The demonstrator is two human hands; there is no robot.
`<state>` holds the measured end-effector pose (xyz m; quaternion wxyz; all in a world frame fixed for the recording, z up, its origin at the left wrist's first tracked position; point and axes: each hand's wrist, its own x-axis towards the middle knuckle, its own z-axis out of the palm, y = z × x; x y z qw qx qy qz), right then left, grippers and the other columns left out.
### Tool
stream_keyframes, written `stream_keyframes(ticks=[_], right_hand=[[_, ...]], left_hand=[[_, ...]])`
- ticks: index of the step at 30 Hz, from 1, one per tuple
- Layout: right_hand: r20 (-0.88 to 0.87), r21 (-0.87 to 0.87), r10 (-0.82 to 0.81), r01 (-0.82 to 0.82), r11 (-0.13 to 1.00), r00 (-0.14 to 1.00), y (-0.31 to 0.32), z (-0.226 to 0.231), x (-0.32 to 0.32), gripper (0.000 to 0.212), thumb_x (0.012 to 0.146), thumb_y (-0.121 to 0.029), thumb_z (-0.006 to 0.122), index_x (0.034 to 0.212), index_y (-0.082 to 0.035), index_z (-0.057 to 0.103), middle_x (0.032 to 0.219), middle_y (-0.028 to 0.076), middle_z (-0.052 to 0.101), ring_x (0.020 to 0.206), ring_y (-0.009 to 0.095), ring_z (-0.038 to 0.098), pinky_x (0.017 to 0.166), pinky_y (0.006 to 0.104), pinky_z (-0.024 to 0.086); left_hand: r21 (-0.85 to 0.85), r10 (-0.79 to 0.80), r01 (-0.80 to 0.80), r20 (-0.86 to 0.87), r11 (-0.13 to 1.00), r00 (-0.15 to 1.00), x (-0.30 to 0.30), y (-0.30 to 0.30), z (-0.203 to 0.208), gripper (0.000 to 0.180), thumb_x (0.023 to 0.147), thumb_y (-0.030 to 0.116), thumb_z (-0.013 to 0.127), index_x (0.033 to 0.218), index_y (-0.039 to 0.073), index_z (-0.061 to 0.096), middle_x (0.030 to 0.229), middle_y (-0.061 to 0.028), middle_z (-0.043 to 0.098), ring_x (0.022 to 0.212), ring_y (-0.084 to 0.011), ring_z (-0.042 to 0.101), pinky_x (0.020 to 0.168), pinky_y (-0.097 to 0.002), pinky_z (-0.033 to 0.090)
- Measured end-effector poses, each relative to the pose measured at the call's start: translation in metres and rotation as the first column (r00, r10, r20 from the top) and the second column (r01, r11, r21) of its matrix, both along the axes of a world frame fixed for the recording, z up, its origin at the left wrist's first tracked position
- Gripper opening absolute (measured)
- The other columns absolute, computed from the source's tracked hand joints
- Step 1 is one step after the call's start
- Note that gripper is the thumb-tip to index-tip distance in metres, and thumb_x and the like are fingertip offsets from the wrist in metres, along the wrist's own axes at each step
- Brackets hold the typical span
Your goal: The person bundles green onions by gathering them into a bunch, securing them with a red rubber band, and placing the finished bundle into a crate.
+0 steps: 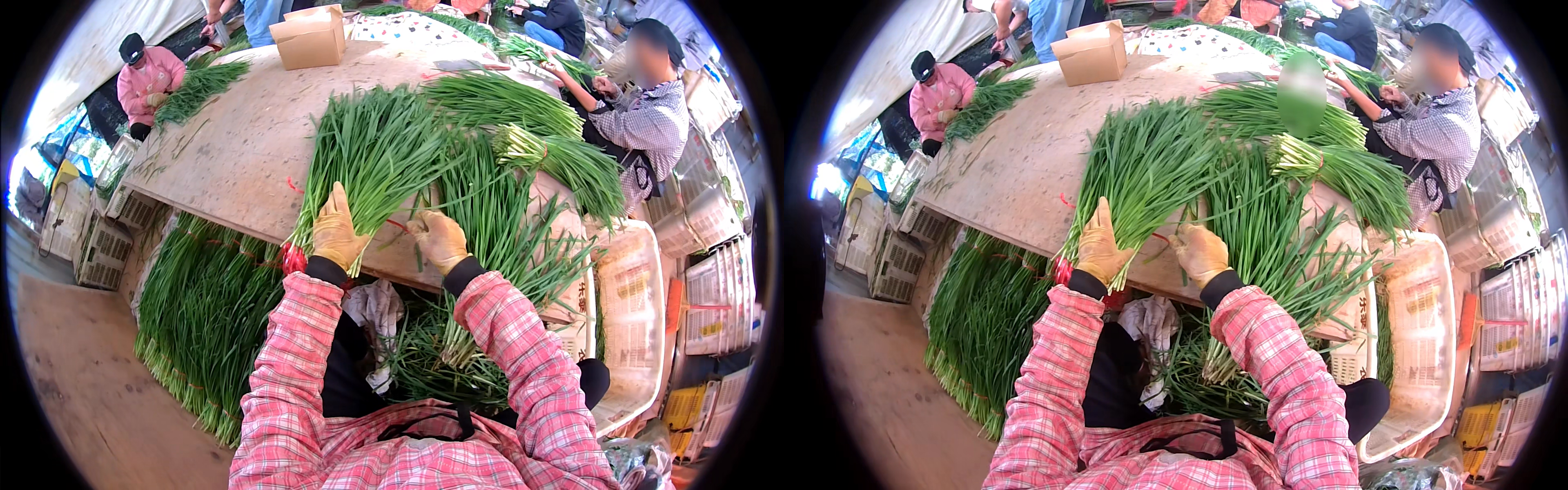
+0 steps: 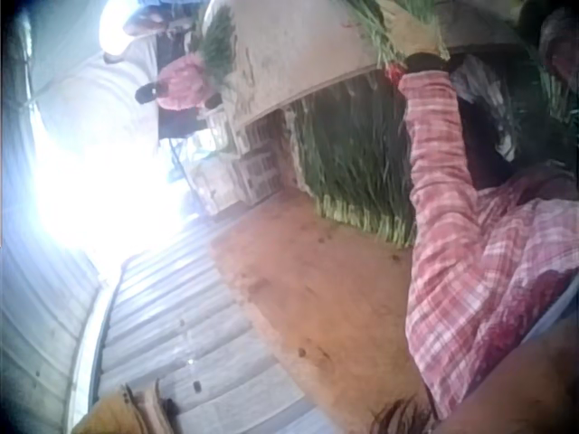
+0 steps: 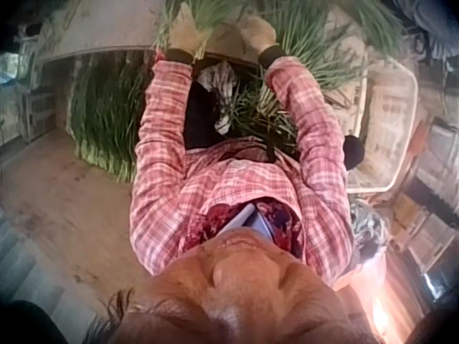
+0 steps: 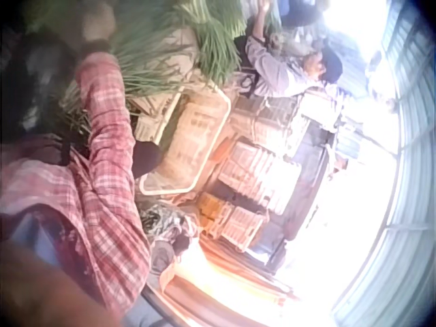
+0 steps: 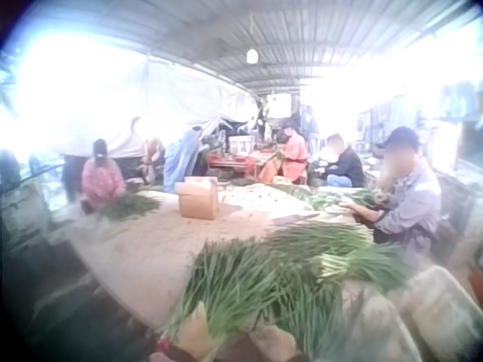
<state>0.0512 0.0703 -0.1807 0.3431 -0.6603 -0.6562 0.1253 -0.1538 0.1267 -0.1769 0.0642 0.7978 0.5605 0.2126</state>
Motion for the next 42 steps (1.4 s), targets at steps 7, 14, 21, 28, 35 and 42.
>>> stream_keyframes(ticks=[7, 14, 21, 28, 35, 42], right_hand=[[0.331, -0.066, 0.004, 0.019, 0.998, 0.944, 0.009, -0.038, -0.007, 0.015, 0.075, -0.023, 0.059, 0.07, -0.01, 0.066, 0.069, 0.016, 0.064, 0.066, 0.035, 0.063, 0.059, 0.0454, 0.049], [0.227, 0.084, 0.241, -0.265, 0.961, 0.944, -0.013, 0.014, -0.03, 0.019, 0.067, -0.031, 0.064, 0.066, -0.013, 0.068, 0.065, 0.01, 0.064, 0.057, 0.029, 0.063, 0.052, 0.0398, 0.049], [-0.175, 0.11, 0.176, -0.158, 0.981, 0.969, 0.009, -0.011, -0.033, 0.014, 0.077, -0.016, 0.06, 0.081, -0.006, 0.068, 0.086, 0.014, 0.065, 0.079, 0.031, 0.063, 0.068, 0.0389, 0.05], [-0.414, 0.074, 0.305, -0.303, 0.95, 0.857, 0.001, -0.029, -0.033, 0.018, 0.08, -0.016, 0.061, 0.09, -0.002, 0.067, 0.092, 0.018, 0.066, 0.083, 0.035, 0.063, 0.071, 0.0385, 0.049], [-0.343, -0.012, 0.229, -0.248, 0.969, 0.911, -0.004, -0.039, -0.028, 0.019, 0.08, -0.019, 0.06, 0.088, -0.002, 0.067, 0.085, 0.018, 0.065, 0.08, 0.036, 0.062, 0.07, 0.0405, 0.049], [-0.416, 0.043, 0.302, -0.313, 0.949, 0.858, 0.012, -0.08, -0.028, 0.017, 0.079, -0.015, 0.059, 0.087, -0.002, 0.067, 0.09, 0.014, 0.066, 0.086, 0.033, 0.062, 0.076, 0.0383, 0.049]], left_hand=[[-0.067, 0.026, -0.03, -0.059, 0.997, 0.998, 0.004, -0.004, 0.011, 0.122, 0.056, 0.032, 0.085, 0.144, -0.004, 0.008, 0.137, -0.0214, 0.038, 0.124, -0.0343, 0.04, 0.1, -0.0434, 0.037], [0.059, 0.107, -0.094, -0.274, 0.994, 0.956, 0.01, -0.019, 0.017, 0.128, 0.053, 0.048, 0.085, 0.144, -0.003, 0.011, 0.143, -0.0171, 0.032, 0.133, -0.0369, 0.027, 0.105, -0.055, 0.026], [-0.052, -0.007, 0.011, 0.088, 0.999, 0.996, 0.001, 0.003, -0.004, 0.126, 0.05, 0.028, 0.087, 0.144, -0.004, 0.009, 0.148, -0.0259, 0.016, 0.136, -0.0399, 0.021, 0.111, -0.0422, 0.024], [-0.042, -0.032, 0.04, 0.182, 0.998, 0.983, -0.003, 0.007, -0.016, 0.124, 0.054, 0.036, 0.086, 0.143, -0.004, 0.01, 0.146, -0.0288, 0.019, 0.133, -0.0423, 0.027, 0.11, -0.0416, 0.027], [-0.03, 0.184, -0.186, -0.053, 0.982, 0.982, 0.011, -0.004, -0.005, 0.124, 0.053, 0.037, 0.084, 0.146, 0.005, 0.008, 0.138, -0.0339, 0.03, 0.132, -0.0452, 0.027, 0.111, -0.0461, 0.024], [-0.159, 0.214, -0.231, -0.119, 0.96, 0.97, 0.021, -0.014, 0.018, 0.123, 0.054, 0.033, 0.081, 0.148, 0.011, 0.006, 0.141, -0.0182, 0.039, 0.128, -0.0326, 0.039, 0.105, -0.0522, 0.029]])
